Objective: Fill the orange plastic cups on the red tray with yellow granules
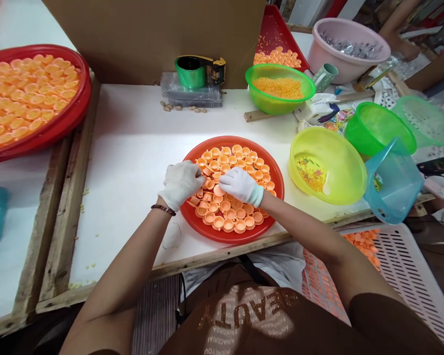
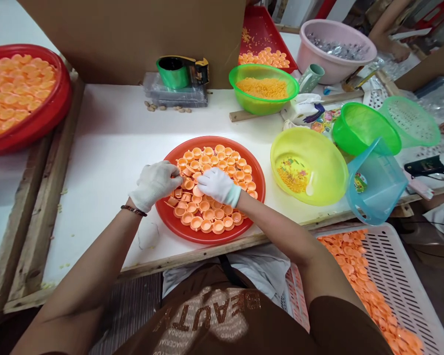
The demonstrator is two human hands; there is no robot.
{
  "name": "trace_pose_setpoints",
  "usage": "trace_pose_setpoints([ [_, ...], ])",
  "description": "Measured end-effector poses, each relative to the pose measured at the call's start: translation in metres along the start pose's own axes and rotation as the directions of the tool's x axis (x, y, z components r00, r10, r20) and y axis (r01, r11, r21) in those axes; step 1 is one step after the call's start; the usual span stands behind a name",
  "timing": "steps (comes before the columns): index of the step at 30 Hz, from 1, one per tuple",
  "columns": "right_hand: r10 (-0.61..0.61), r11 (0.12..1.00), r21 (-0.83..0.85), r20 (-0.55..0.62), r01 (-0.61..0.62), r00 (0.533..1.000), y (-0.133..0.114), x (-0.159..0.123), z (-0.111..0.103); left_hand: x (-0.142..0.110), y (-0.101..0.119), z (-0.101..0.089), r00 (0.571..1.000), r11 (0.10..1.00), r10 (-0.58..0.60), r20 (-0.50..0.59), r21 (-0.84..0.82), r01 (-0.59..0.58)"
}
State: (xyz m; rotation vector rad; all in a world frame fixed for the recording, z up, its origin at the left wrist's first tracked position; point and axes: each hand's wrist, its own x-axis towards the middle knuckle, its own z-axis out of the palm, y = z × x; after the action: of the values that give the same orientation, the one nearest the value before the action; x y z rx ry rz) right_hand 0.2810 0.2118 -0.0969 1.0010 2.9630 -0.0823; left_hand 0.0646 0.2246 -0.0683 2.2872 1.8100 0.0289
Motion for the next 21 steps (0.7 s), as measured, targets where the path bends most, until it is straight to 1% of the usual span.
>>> trace_pose_setpoints([
  [3, 0.017, 1.0, 0.025, -0.039, -0.016, 0.999, 0.0, -0.011, 0.006, -0.008, 0.005, 0.0, 0.999, 0.999, 0.021, -0.044, 0.031, -0.02],
  [5, 0.051, 0.998, 0.048, -0.062, -0.048, 0.997, -0.001, -0.013, 0.006, -0.017, 0.012, 0.003, 0.996, 0.997, 0.064, -0.056, 0.048, -0.061],
  [6, 0.052, 0.997, 0.065, -0.075, -0.047, 0.996, -0.003, -0.013, 0.004, -0.021, 0.014, 0.006, 0.995, 0.995, 0.09, -0.051, 0.052, -0.087],
  [8, 0.012, 0.995, 0.096, -0.091, -0.003, 0.996, -0.007, -0.011, -0.001, -0.03, 0.016, 0.011, 0.991, 0.99, 0.132, -0.035, 0.051, -0.13],
  [10, -0.041, 0.993, 0.104, -0.064, 0.048, 0.997, -0.011, -0.008, -0.005, -0.035, 0.014, 0.013, 0.988, 0.988, 0.153, -0.025, 0.04, -0.152],
  [12, -0.048, 0.996, 0.075, -0.008, 0.049, 0.999, -0.013, -0.005, -0.008, -0.035, 0.009, 0.011, 0.988, 0.989, 0.148, -0.038, 0.022, -0.148],
  [14, -0.023, 0.999, 0.036, 0.041, 0.022, 0.999, -0.013, -0.001, -0.009, -0.027, 0.004, 0.007, 0.988, 0.99, 0.14, -0.068, -0.008, -0.141],
  [16, 0.01, 1.0, 0.021, 0.076, -0.012, 0.997, -0.012, 0.004, -0.009, -0.012, 0.001, 0.003, 0.982, 0.983, 0.17, -0.081, -0.055, -0.175],
  [19, 0.141, 0.989, 0.04, 0.101, -0.145, 0.985, -0.013, 0.011, -0.011, 0.015, -0.002, 0.001, 0.972, 0.962, 0.228, -0.054, -0.142, -0.234],
  [21, 0.248, 0.965, 0.061, 0.105, -0.255, 0.963, -0.016, 0.015, -0.014, 0.03, -0.005, 0.004, 0.979, 0.962, 0.2, -0.039, -0.184, -0.204],
])
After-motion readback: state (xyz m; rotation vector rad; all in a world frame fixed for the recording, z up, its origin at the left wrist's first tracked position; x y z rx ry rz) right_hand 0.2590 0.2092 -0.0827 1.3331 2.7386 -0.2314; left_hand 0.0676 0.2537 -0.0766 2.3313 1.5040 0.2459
